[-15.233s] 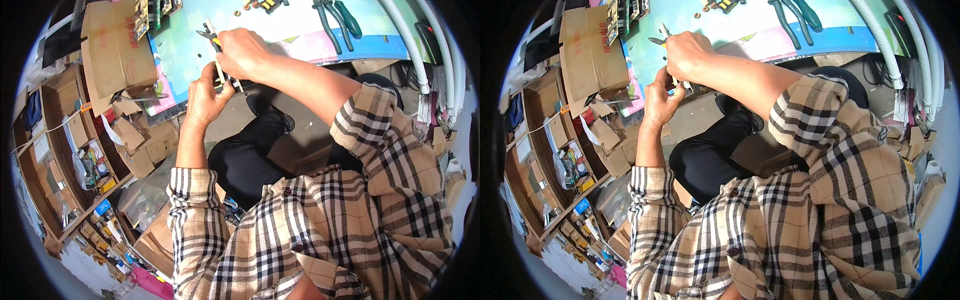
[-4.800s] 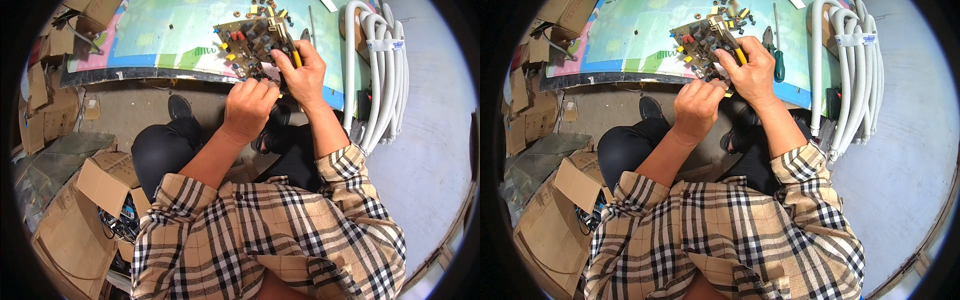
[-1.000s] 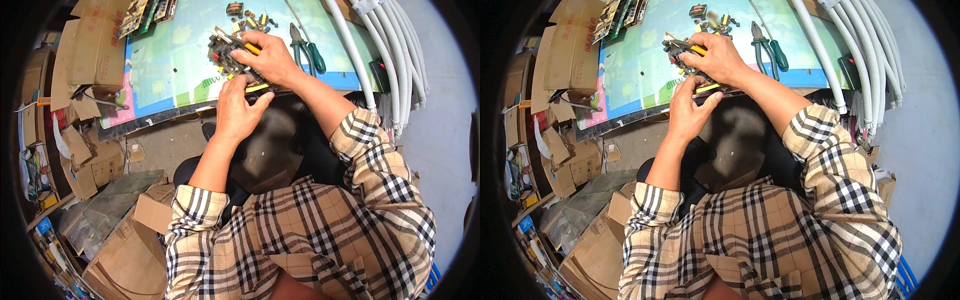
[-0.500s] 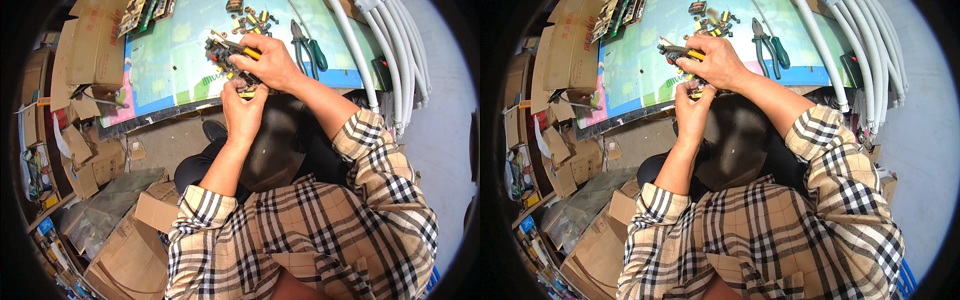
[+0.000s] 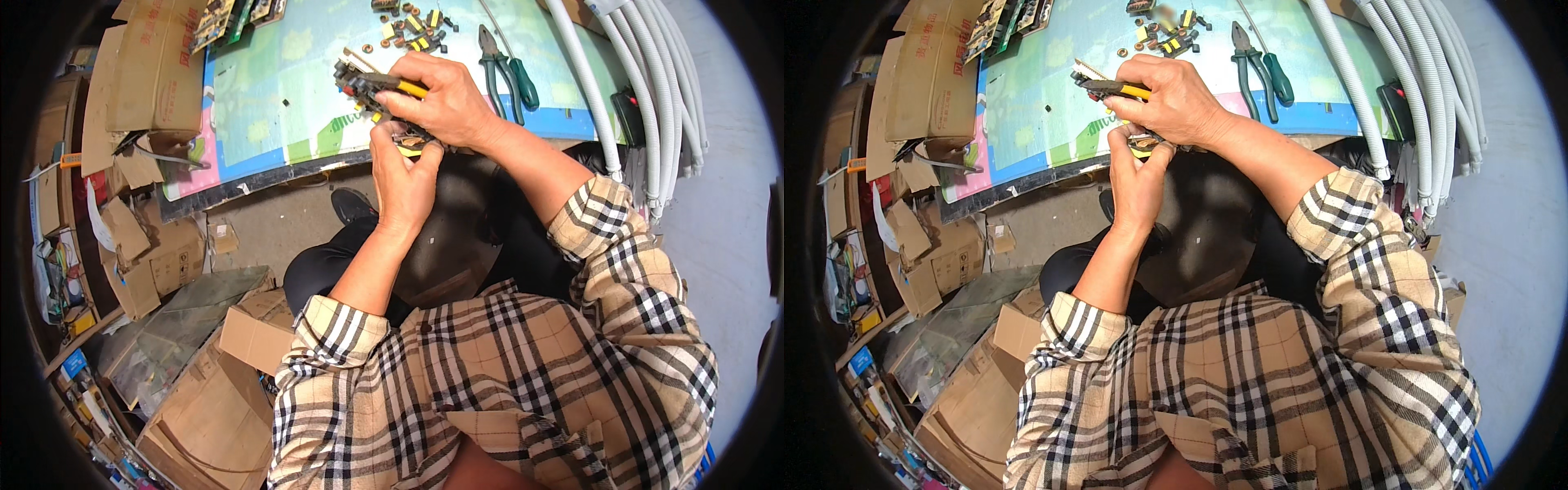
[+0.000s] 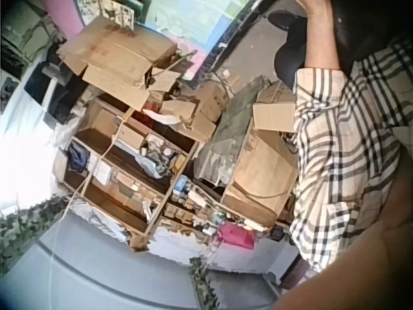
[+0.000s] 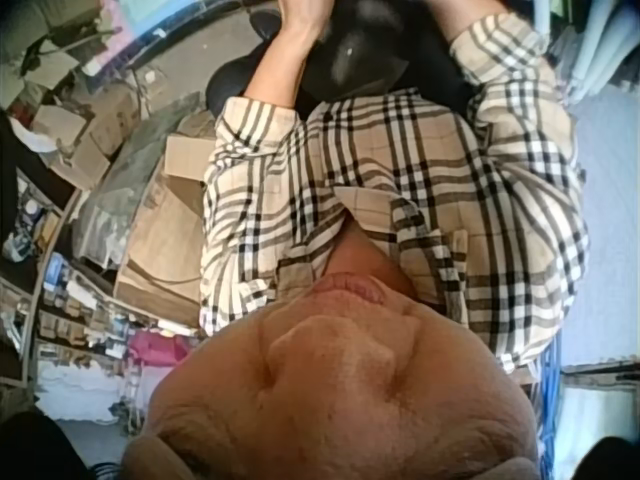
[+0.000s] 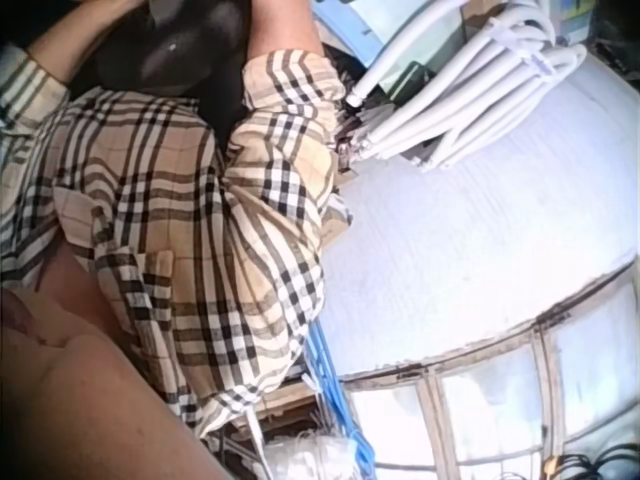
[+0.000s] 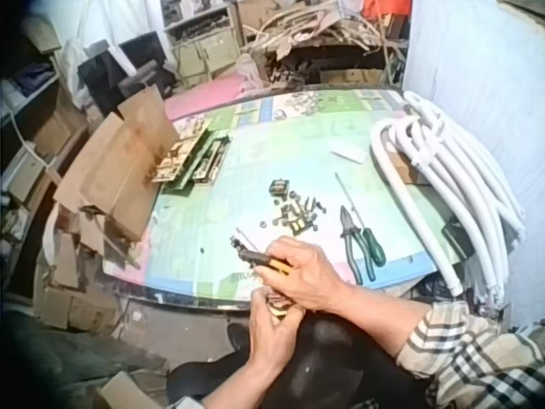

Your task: The person sits on the floor and uses pliers and a screwdriver to remove components from a green circuit board. They repeatedly pry and cut components, placing them on the table.

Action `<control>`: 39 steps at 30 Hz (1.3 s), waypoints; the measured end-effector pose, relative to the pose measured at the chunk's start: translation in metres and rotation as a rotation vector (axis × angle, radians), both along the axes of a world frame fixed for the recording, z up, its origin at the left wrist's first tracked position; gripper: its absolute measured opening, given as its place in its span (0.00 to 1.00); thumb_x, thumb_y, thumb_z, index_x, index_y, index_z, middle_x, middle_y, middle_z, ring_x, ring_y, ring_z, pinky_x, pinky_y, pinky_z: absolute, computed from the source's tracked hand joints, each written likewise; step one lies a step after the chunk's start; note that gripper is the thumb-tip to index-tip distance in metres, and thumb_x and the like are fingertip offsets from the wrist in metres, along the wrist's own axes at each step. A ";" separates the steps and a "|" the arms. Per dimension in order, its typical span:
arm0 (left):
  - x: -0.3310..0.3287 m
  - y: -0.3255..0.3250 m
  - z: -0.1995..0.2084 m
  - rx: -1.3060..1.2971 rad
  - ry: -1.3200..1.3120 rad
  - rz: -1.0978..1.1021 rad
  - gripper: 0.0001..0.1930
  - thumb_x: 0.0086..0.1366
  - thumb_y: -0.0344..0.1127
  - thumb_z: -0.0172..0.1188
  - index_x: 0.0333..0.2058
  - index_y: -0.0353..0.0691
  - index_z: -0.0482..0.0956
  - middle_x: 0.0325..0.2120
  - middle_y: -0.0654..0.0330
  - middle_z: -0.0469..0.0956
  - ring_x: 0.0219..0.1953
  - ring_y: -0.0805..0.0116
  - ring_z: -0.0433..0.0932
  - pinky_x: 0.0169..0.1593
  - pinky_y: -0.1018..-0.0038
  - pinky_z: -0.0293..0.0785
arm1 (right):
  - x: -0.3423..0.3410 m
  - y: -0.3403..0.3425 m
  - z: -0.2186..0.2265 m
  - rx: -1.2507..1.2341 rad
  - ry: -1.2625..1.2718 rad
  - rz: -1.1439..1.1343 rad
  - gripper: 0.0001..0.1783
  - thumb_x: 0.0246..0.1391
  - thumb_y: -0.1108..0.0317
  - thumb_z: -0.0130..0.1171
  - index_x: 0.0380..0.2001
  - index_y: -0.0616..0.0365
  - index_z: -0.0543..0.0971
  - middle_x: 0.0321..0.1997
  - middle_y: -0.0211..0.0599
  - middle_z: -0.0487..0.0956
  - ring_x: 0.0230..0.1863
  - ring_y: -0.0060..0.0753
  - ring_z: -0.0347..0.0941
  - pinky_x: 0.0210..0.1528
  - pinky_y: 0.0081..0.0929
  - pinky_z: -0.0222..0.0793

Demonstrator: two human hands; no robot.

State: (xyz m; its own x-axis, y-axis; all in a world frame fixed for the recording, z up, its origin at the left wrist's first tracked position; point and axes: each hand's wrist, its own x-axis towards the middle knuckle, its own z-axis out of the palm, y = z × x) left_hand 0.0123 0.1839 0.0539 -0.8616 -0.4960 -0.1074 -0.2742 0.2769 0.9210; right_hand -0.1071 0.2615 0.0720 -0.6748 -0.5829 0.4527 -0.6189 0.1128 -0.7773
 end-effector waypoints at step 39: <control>-0.002 -0.012 0.043 -0.646 0.230 0.055 0.24 0.46 0.26 0.67 0.42 0.34 0.67 0.38 0.46 0.70 0.43 0.45 0.71 0.46 0.59 0.70 | 0.017 0.009 0.019 -0.212 -0.218 -0.226 0.11 0.50 0.67 0.66 0.33 0.61 0.76 0.25 0.36 0.74 0.26 0.28 0.70 0.30 0.24 0.67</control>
